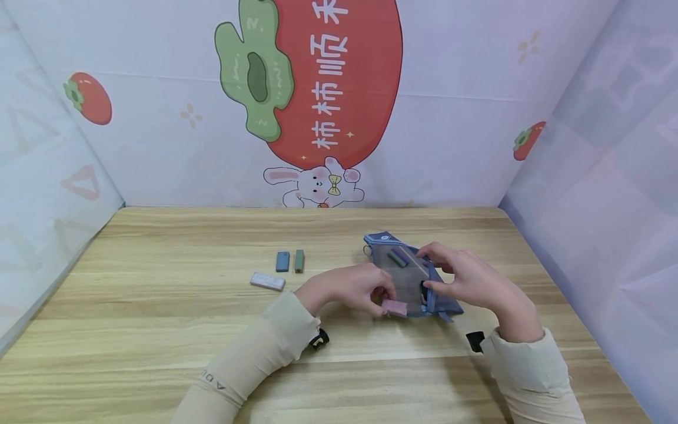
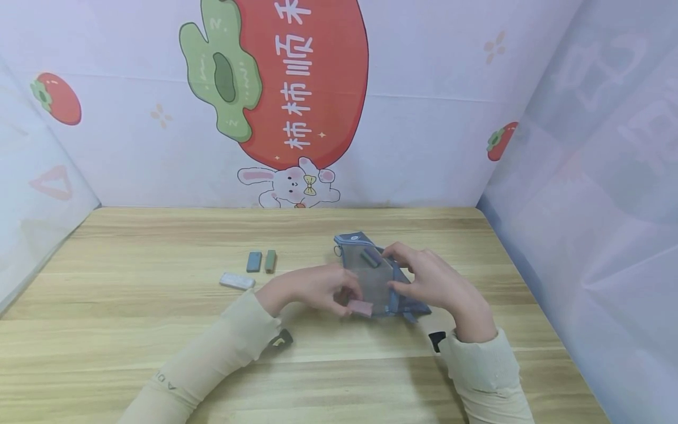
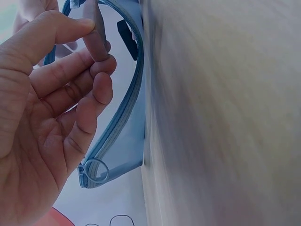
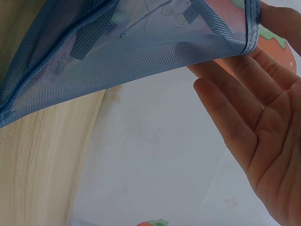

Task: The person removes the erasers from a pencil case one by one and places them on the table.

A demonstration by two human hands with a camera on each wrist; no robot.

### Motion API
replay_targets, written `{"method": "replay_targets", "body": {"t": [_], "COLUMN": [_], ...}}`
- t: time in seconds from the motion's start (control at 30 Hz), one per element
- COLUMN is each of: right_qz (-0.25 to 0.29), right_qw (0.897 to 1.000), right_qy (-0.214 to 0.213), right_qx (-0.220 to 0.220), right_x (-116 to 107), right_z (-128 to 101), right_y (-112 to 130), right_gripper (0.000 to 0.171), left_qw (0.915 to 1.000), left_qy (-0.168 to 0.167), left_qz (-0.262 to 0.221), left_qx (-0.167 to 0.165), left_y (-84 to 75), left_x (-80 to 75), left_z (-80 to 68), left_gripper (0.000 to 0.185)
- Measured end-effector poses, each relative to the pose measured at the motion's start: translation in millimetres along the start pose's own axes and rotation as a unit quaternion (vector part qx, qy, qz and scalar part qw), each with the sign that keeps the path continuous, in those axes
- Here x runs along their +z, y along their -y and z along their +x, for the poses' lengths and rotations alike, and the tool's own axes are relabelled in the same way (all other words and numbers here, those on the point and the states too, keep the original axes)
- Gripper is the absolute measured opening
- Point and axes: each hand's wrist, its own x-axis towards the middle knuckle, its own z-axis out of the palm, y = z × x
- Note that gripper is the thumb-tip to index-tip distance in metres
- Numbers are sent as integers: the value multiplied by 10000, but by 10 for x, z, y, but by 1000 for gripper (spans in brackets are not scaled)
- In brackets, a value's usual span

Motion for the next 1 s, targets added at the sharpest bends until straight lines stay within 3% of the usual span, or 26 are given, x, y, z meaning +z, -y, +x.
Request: {"method": "replay_targets", "body": {"t": [0.4,0.7,1.0], "right_qz": [-12,47,49], "right_qw": [9999,9999,10000], "right_qy": [-56,-33,10], "right_qx": [-91,-127,-41], "right_x": [3,-4,2], "right_z": [-4,-9,5], "right_y": [0,6,-5], "right_gripper": [43,42,42], "left_qw": [9999,9998,9996], "left_qy": [-69,-113,-269], "left_qz": [32,20,-19], "left_qx": [115,-169,-75], "left_y": [22,21,83], "left_x": [1,-11,-28], "left_z": [-126,-236,-328], "left_gripper": [21,25,21]}}
